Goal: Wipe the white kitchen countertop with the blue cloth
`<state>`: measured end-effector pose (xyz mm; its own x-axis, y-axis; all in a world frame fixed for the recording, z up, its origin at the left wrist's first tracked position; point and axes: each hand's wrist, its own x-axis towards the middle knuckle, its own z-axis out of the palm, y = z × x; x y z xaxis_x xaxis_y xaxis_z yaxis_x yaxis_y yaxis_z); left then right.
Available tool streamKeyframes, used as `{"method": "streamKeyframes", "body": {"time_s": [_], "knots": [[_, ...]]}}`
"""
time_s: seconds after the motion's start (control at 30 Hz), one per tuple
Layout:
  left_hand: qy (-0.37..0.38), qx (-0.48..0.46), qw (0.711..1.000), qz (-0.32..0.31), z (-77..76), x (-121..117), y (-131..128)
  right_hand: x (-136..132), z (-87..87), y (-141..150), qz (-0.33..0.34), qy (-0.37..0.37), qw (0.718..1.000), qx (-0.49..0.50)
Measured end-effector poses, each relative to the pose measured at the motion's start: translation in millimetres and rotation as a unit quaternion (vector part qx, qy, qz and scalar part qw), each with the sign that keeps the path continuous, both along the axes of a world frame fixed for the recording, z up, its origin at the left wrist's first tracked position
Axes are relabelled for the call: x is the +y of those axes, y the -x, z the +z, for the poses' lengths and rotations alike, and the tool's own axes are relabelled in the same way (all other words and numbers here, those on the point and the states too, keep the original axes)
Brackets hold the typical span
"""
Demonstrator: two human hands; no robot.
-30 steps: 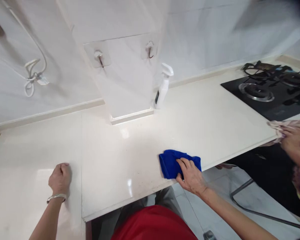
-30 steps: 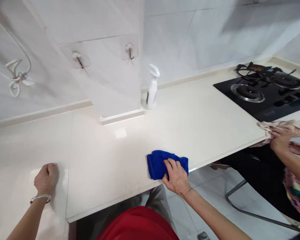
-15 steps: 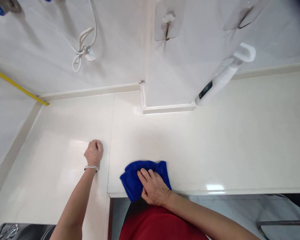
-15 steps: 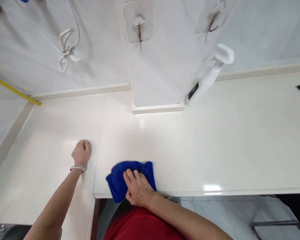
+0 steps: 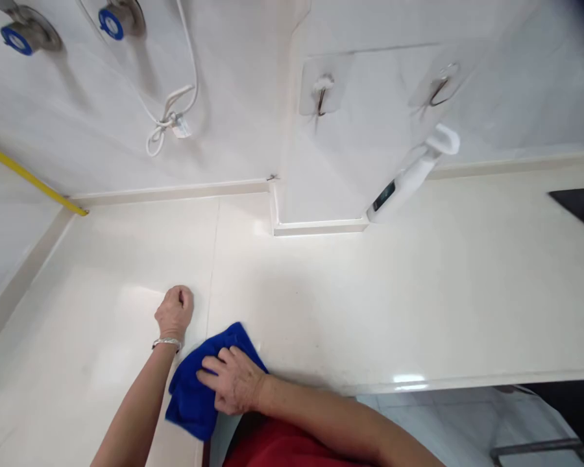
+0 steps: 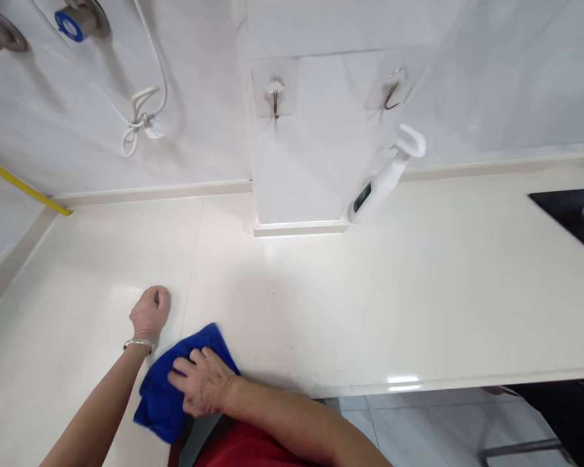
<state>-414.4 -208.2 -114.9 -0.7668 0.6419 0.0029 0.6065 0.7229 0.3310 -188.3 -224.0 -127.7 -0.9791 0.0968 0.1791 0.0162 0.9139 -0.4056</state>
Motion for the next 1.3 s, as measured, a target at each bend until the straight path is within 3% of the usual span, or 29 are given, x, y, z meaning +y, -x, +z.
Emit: {"method": "streamKeyframes", "body": {"time_s": [0.1,0.23,0.4,0.6,0.73,0.83,0.93,1.13,1.3], "knots": [[0.001,-0.01,1.0,0.005,3.3,0.8,-1.1,53.2,1.5,-8.6,-0.117,-0.016,0.993,-0.025],[0.002,-0.016,1.0,0.013,8.1,-0.4,-1.9,138.5,-2.0,-35.6,-0.283,-0.031,0.958,-0.037],[0.003,-0.025,1.0,0.008,12.3,-2.3,0.3,218.2,-15.8,-125.5,-0.459,-0.064,0.885,-0.038],[0.005,-0.038,0.999,0.013,12.2,0.2,2.4,251.0,-16.9,-271.0,-0.619,-0.118,0.775,-0.046],[0.023,-0.045,0.999,0.017,11.9,1.6,2.4,251.7,-11.9,-316.8,-0.676,-0.145,0.72,-0.054],[0.03,-0.049,0.998,0.011,13.1,1.9,2.3,254.3,-10.7,-305.7,-0.692,-0.158,0.701,-0.067],[0.038,-0.064,0.997,0.011,14.1,2.3,3.1,264.2,-11.0,-266.5,-0.684,-0.154,0.708,-0.087],[0.058,-0.077,0.995,0.023,7.0,3.3,9.5,288.3,-11.0,-155.5,-0.617,-0.121,0.769,-0.118],[0.052,-0.079,0.995,0.016,1.2,1.8,12.3,262.1,-9.4,-69.2,-0.519,-0.079,0.842,-0.124]]}}
